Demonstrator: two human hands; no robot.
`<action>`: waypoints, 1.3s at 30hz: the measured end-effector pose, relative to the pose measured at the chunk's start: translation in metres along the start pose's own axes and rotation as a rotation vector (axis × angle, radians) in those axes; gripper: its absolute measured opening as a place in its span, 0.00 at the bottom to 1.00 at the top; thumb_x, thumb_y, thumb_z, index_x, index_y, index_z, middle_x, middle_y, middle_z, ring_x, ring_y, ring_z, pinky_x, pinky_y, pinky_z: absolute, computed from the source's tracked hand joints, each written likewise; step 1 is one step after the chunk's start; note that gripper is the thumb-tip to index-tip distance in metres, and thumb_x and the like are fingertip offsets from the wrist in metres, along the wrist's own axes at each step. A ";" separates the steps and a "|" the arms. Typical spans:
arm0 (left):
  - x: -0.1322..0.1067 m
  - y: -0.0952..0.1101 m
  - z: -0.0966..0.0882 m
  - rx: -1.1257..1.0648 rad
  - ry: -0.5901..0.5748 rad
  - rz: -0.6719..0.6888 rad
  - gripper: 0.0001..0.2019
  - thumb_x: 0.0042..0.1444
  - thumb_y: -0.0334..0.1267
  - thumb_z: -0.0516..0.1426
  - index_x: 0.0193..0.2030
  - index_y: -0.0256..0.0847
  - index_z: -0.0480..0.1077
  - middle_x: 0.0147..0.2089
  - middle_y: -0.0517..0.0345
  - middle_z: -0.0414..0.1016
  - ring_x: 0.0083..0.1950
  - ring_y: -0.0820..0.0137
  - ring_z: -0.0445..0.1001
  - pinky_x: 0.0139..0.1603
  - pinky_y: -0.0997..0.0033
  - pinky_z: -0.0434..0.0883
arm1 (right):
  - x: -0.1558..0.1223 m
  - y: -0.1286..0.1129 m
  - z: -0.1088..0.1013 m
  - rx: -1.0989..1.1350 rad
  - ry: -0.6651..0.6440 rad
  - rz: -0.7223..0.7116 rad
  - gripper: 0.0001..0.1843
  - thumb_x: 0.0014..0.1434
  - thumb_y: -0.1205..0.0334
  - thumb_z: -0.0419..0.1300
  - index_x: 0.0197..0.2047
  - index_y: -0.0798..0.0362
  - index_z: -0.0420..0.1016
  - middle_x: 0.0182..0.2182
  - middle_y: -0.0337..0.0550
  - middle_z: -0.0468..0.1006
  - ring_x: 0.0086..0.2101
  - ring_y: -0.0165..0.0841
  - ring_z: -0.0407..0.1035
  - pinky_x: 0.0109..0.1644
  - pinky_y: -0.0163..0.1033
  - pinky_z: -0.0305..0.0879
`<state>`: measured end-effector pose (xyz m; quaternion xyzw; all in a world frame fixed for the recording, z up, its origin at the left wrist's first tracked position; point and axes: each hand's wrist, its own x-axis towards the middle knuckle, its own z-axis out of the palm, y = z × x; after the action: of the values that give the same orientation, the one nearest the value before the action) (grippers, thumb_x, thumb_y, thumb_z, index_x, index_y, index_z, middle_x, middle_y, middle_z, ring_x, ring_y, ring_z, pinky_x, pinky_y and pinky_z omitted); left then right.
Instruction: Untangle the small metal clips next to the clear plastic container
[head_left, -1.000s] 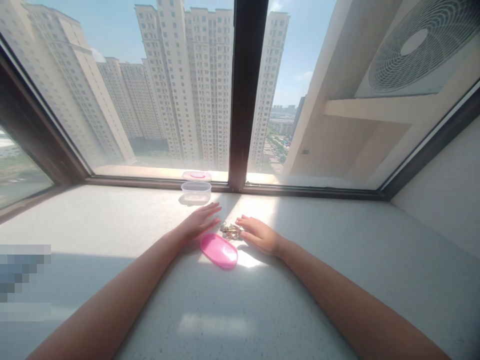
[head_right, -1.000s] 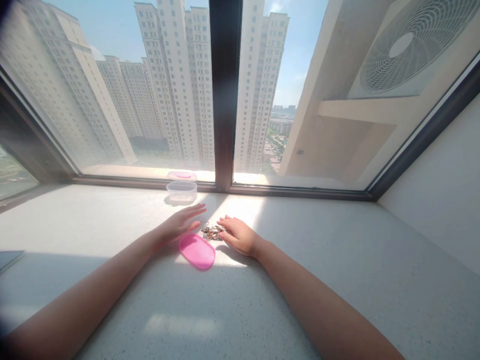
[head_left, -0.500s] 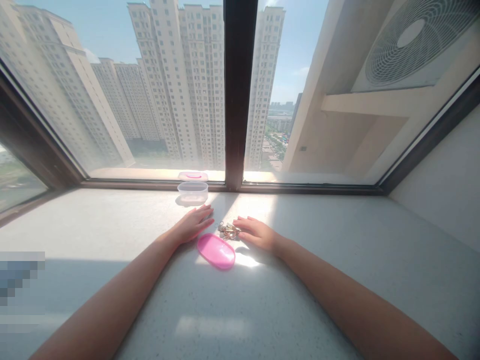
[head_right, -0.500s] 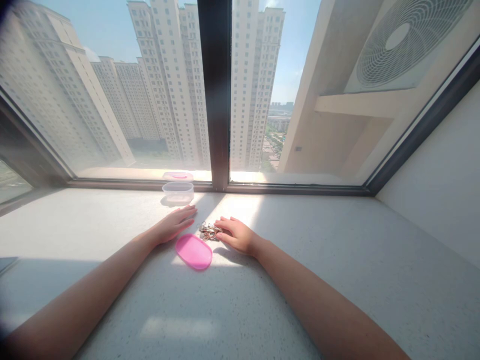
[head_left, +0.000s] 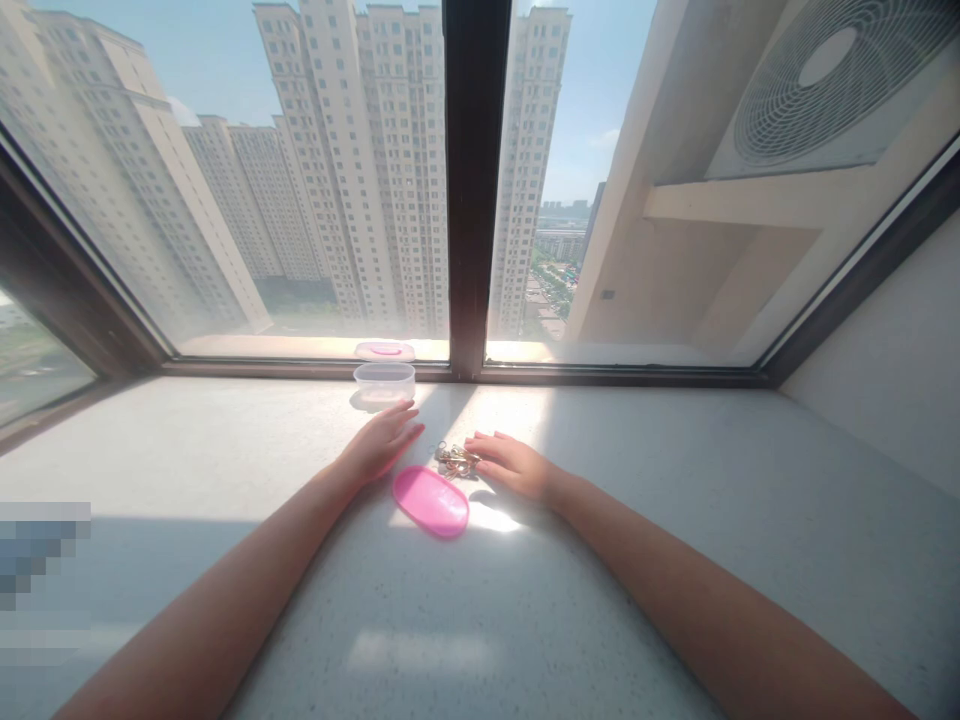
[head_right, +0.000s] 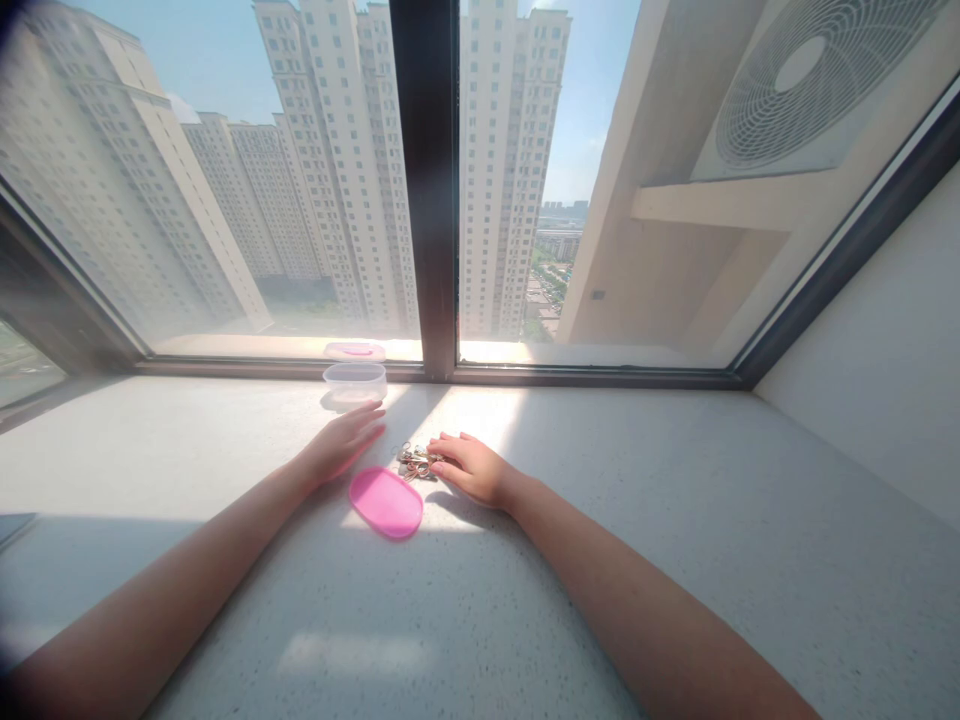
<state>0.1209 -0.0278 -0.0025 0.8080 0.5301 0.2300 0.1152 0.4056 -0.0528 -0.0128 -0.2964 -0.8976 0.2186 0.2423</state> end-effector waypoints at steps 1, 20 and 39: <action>0.001 -0.001 -0.001 0.018 0.014 -0.005 0.28 0.65 0.57 0.44 0.57 0.40 0.70 0.66 0.46 0.64 0.68 0.54 0.59 0.68 0.52 0.56 | 0.000 -0.001 -0.001 -0.001 0.001 0.004 0.19 0.69 0.54 0.48 0.55 0.50 0.73 0.53 0.51 0.75 0.58 0.45 0.64 0.63 0.53 0.55; -0.001 -0.003 -0.001 -0.031 -0.060 0.019 0.25 0.64 0.58 0.44 0.48 0.42 0.71 0.57 0.49 0.72 0.59 0.53 0.67 0.60 0.55 0.64 | 0.000 0.003 0.004 -0.007 0.059 0.038 0.20 0.67 0.51 0.50 0.55 0.51 0.73 0.49 0.51 0.77 0.50 0.44 0.69 0.59 0.51 0.59; -0.005 0.024 0.004 -0.684 -0.134 -0.078 0.34 0.63 0.61 0.46 0.65 0.38 0.62 0.69 0.46 0.59 0.69 0.55 0.58 0.70 0.50 0.56 | 0.000 0.003 0.003 -0.021 0.048 0.017 0.19 0.67 0.52 0.50 0.53 0.50 0.73 0.47 0.50 0.78 0.48 0.44 0.69 0.56 0.49 0.62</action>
<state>0.1404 -0.0423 0.0028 0.7149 0.4441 0.3363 0.4225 0.4056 -0.0515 -0.0169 -0.3115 -0.8914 0.2038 0.2587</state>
